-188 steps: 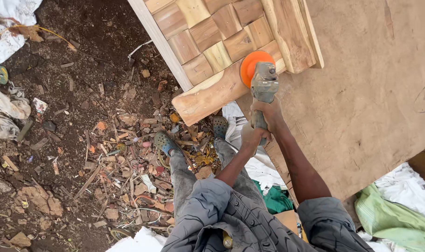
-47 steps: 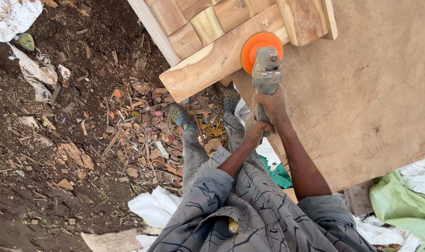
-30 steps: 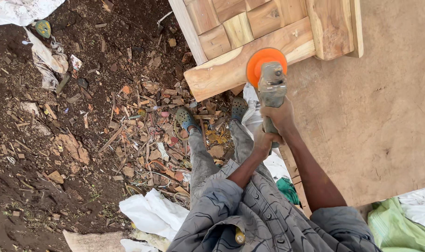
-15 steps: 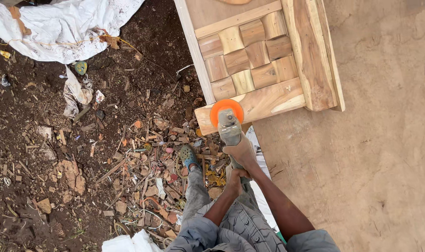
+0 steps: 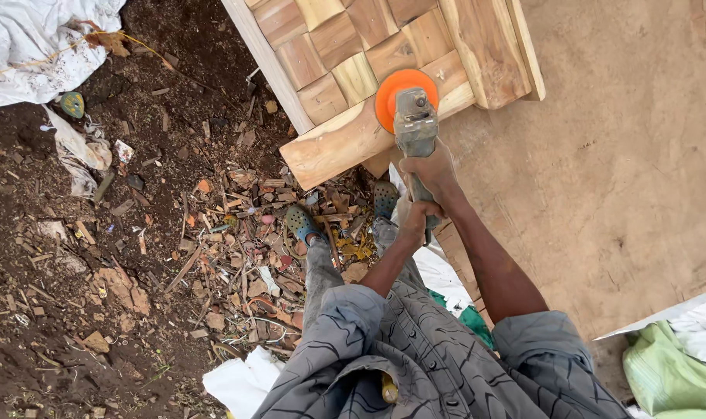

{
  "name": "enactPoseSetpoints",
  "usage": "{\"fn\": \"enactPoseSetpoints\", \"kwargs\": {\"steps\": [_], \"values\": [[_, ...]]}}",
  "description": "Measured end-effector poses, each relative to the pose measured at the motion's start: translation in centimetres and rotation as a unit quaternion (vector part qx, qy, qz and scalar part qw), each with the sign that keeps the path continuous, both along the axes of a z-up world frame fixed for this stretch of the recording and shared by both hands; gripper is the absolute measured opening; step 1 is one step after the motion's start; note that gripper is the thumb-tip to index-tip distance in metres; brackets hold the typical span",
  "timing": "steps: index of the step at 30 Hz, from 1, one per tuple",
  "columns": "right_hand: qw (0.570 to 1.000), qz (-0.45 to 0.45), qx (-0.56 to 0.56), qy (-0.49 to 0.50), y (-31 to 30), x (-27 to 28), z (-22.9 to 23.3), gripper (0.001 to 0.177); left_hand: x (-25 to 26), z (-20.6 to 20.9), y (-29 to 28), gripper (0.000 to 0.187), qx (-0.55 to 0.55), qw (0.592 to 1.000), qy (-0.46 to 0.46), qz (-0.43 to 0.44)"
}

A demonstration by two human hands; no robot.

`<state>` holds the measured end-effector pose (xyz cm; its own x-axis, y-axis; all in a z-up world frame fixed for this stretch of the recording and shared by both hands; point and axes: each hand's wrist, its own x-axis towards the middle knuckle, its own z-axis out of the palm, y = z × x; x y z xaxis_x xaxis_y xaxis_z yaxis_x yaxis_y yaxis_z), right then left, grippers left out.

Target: The person uses an angle grinder with an orange sanding disc to smooth the surface of a wooden decorative panel featuring a heart and geometric patterns. The person moves the tool across the panel's surface and edges while another person works nearby.

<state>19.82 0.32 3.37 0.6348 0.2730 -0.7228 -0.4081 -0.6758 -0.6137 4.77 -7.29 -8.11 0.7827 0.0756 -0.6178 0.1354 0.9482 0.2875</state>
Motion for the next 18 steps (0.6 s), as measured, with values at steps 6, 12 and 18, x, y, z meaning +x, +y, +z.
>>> {"fn": "enactPoseSetpoints", "kwargs": {"steps": [6, 12, 18], "values": [[0.999, -0.027, -0.008, 0.015, -0.8, 2.9, 1.2, 0.043, 4.1, 5.3, 3.1, 0.016, 0.024, 0.992, 0.121, -0.005], [0.999, -0.032, 0.014, 0.015, 0.4, 5.4, 1.6, 0.044, 7.5, 8.0, 6.2, 0.016, 0.063, 0.988, 0.142, -0.017], [0.997, -0.055, 0.052, 0.031, 1.2, 5.8, 1.9, 0.041, 8.2, 7.8, 7.2, 0.018, 0.072, 0.984, 0.155, -0.046]]}}
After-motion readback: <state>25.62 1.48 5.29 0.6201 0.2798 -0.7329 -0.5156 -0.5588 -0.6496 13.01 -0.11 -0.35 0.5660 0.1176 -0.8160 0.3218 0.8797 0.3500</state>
